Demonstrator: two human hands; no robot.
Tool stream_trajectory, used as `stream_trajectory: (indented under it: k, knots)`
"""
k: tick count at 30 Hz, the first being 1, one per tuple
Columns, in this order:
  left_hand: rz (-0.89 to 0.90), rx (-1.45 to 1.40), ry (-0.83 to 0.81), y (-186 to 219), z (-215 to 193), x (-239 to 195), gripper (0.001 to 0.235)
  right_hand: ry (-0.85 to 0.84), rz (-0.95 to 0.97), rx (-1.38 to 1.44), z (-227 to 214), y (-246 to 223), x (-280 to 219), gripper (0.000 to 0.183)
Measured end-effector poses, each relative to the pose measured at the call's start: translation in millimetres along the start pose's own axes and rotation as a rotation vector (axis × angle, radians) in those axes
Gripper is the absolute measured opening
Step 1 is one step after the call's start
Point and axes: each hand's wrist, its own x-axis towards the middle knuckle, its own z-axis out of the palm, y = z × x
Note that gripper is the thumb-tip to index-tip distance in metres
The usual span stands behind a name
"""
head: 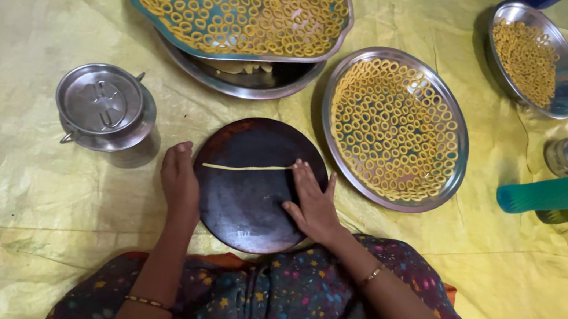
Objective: The person rolls a small piece of yellow dough into a thin rope on a dark wooden board, then folds and pinches it into a ring shape. The finished rings are placed onto a nearby metal tray with other completed pieces.
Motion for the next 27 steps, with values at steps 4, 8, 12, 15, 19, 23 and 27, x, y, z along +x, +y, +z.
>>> stream_trajectory:
  k: [4, 8, 12, 15, 19, 23, 27]
  knots:
    - [-0.015, -0.067, -0.006, -1.6, 0.3, 2.0, 0.04, -0.008, -0.005, -0.095, -13.2, -8.9, 6.4, 0.083]
    - [0.004, -0.054, -0.007, -3.3, -2.3, 0.8, 0.04, -0.081, 0.013, -0.156, -23.2, -22.1, -21.7, 0.083]
    - [0.055, 0.147, 0.005, -8.4, -4.1, -0.8, 0.036, -0.117, 0.166, -0.088, -27.9, -19.7, -56.1, 0.089]
    - [0.292, 0.391, 0.042, -14.0, -3.5, -2.8, 0.029, 0.019, 0.3, -0.043, -20.7, -13.7, -66.3, 0.086]
    - [0.466, 0.54, 0.074, -17.8, -7.9, -20.3, 0.023, 0.045, 0.381, 0.02, 0.8, -5.1, -41.6, 0.08]
    - [0.517, 0.609, 0.054, -5.1, -18.1, -51.8, 0.022, 0.04, 0.391, -0.063, 15.4, -2.7, -22.2, 0.078]
    - [0.487, 0.633, 0.025, 11.7, -22.0, -82.0, 0.023, 0.074, 0.399, -0.023, 20.1, 6.1, -13.6, 0.076]
